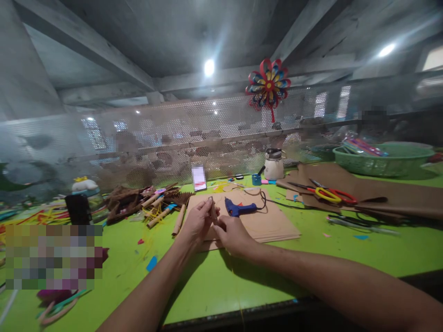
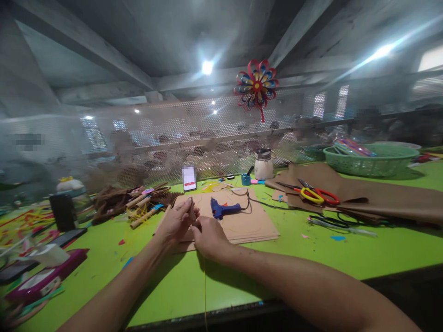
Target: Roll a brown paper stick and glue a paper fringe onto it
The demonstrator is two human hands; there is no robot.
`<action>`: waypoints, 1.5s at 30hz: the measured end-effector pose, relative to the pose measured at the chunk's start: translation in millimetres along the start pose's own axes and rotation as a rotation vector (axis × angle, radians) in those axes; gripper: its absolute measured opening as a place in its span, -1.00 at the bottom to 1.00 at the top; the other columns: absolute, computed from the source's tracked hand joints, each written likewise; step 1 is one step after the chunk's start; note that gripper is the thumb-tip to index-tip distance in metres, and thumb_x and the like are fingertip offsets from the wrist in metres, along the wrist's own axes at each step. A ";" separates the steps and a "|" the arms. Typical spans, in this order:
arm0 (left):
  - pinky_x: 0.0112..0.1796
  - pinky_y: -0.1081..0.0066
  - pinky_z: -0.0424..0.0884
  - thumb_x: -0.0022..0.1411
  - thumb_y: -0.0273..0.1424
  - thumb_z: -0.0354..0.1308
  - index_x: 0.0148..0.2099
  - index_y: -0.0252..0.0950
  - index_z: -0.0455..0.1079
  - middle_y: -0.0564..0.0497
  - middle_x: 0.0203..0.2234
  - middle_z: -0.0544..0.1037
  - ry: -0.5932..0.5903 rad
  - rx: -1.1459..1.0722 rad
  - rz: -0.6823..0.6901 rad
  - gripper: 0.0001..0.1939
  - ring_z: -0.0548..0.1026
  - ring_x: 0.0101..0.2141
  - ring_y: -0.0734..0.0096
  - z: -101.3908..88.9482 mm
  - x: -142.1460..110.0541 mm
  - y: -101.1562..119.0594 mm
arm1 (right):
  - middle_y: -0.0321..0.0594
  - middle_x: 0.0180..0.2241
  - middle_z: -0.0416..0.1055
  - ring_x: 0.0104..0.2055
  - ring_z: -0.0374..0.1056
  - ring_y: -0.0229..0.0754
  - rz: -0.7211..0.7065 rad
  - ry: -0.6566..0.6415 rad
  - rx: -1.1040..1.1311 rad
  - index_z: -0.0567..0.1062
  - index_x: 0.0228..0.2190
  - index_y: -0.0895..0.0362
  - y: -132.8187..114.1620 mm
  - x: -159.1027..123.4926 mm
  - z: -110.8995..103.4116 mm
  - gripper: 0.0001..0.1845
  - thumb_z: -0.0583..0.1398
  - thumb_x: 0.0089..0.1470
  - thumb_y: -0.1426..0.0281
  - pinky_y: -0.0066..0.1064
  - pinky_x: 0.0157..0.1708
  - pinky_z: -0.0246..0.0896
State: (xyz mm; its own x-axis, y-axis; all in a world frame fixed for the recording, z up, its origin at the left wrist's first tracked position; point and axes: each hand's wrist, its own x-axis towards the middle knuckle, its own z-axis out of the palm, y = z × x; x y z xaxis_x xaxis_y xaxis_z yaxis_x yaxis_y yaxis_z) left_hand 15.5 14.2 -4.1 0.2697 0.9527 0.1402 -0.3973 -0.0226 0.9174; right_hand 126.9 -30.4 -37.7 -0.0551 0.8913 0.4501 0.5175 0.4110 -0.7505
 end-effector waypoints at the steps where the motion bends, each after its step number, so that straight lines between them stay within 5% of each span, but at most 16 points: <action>1: -0.51 0.52 0.31 -0.06 -0.27 0.28 -0.41 -0.36 0.32 0.05 -0.63 0.43 0.011 -0.009 0.005 -0.73 0.39 -0.56 0.51 -0.5 0.7 -0.8 | -0.27 -0.60 0.30 -0.54 0.13 -0.31 -0.011 -0.002 0.001 0.37 -0.58 0.18 -1.2 -0.5 -0.1 -0.87 0.12 -0.03 0.46 -0.48 -0.54 -0.06; 14: -0.41 0.48 0.38 -0.01 -0.34 0.25 -0.39 -0.35 0.33 0.06 -0.60 0.44 0.078 -0.088 0.033 -0.80 0.41 -0.55 0.53 -4.6 2.7 2.6 | -0.29 -0.60 0.32 -0.56 0.15 -0.33 -0.009 -0.025 0.053 0.39 -0.58 0.19 -2.6 0.2 1.3 -0.92 0.13 -0.11 0.53 -0.51 -0.55 -0.02; 22: -0.41 0.33 0.42 0.11 -0.11 0.07 -0.20 -0.30 0.38 -0.13 -0.36 0.50 -0.121 -0.099 -0.233 -0.63 0.48 -0.38 0.29 -3.1 -5.9 10.6 | -0.20 -0.49 0.44 -0.47 0.27 -0.27 -0.008 -0.004 0.131 0.51 -0.42 0.21 2.2 9.0 -13.5 -0.84 0.13 -0.07 0.49 -0.48 -0.47 0.11; 25: -0.44 0.33 0.41 0.06 -0.12 0.13 -0.23 -0.30 0.41 -0.14 -0.42 0.51 -0.158 0.007 -0.311 -0.64 0.48 -0.42 0.29 -6.8 -7.5 15.8 | -0.23 -0.54 0.42 -0.50 0.26 -0.28 0.047 0.029 0.119 0.50 -0.45 0.23 0.6 14.3 -22.3 -0.86 0.13 -0.09 0.48 -0.50 -0.49 0.11; 28: -0.46 0.34 0.39 -0.03 -0.20 0.22 -0.29 -0.32 0.42 -0.13 -0.54 0.50 -0.018 0.238 -0.254 -0.69 0.47 -0.46 0.26 -15.6 -3.7 21.8 | -0.26 -0.58 0.38 -0.52 0.23 -0.29 0.063 0.051 0.122 0.48 -0.48 0.21 0.2 18.6 -29.1 -0.86 0.12 -0.07 0.43 -0.50 -0.52 0.08; 31: -0.46 0.42 0.34 -0.09 -0.27 0.27 -0.37 -0.33 0.42 -0.08 -0.56 0.49 0.278 0.395 0.036 -0.75 0.45 -0.43 0.28 -21.1 1.3 27.1 | -0.26 -0.56 0.38 -0.52 0.24 -0.28 0.064 0.065 0.198 0.47 -0.48 0.20 1.6 21.8 -31.9 -0.83 0.11 -0.06 0.38 -0.50 -0.52 0.10; 33: -0.43 0.46 0.31 -0.09 -0.28 0.26 -0.41 -0.34 0.43 -0.05 -0.56 0.48 0.369 0.453 0.237 -0.78 0.43 -0.42 0.33 -18.5 1.9 28.6 | -0.27 -0.59 0.36 -0.54 0.23 -0.29 0.083 0.076 0.228 0.45 -0.49 0.21 2.7 23.2 -31.6 -0.83 0.12 -0.06 0.36 -0.50 -0.53 0.10; 36: -0.40 0.46 0.29 -0.02 -0.25 0.21 -0.41 -0.35 0.45 -0.05 -0.54 0.47 0.201 0.484 0.354 -0.76 0.40 -0.43 0.37 -5.4 -2.4 26.7 | -0.29 -0.62 0.33 -0.56 0.22 -0.30 0.089 0.090 0.222 0.45 -0.52 0.20 3.5 24.0 -29.6 -0.84 0.13 -0.08 0.36 -0.50 -0.54 0.09; 40: -0.42 0.45 0.27 0.04 -0.21 0.16 -0.37 -0.35 0.47 -0.08 -0.47 0.49 -0.064 0.468 0.246 -0.73 0.40 -0.41 0.36 11.9 -9.6 21.2 | -0.29 -0.61 0.35 -0.55 0.21 -0.30 0.069 0.090 0.214 0.48 -0.48 0.21 3.2 22.9 -26.7 -0.84 0.15 -0.09 0.38 -0.51 -0.54 0.08; 45: -0.43 0.46 0.24 -0.02 -0.29 0.22 -0.29 -0.34 0.48 -0.07 -0.41 0.51 -0.076 0.541 0.220 -0.75 0.37 -0.42 0.39 12.0 -9.9 17.0 | -0.29 -0.64 0.34 -0.57 0.18 -0.32 0.074 0.100 0.087 0.46 -0.57 0.22 0.6 19.9 -25.1 -0.87 0.15 -0.11 0.41 -0.51 -0.55 0.04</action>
State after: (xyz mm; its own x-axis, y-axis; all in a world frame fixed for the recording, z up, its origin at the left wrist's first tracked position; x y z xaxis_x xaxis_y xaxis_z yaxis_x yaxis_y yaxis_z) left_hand 16.7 0.7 14.6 0.3018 0.8841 0.3569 0.0477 -0.3879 0.9205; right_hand 147.5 -17.2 -17.0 0.0679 0.8978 0.4351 0.4411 0.3641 -0.8203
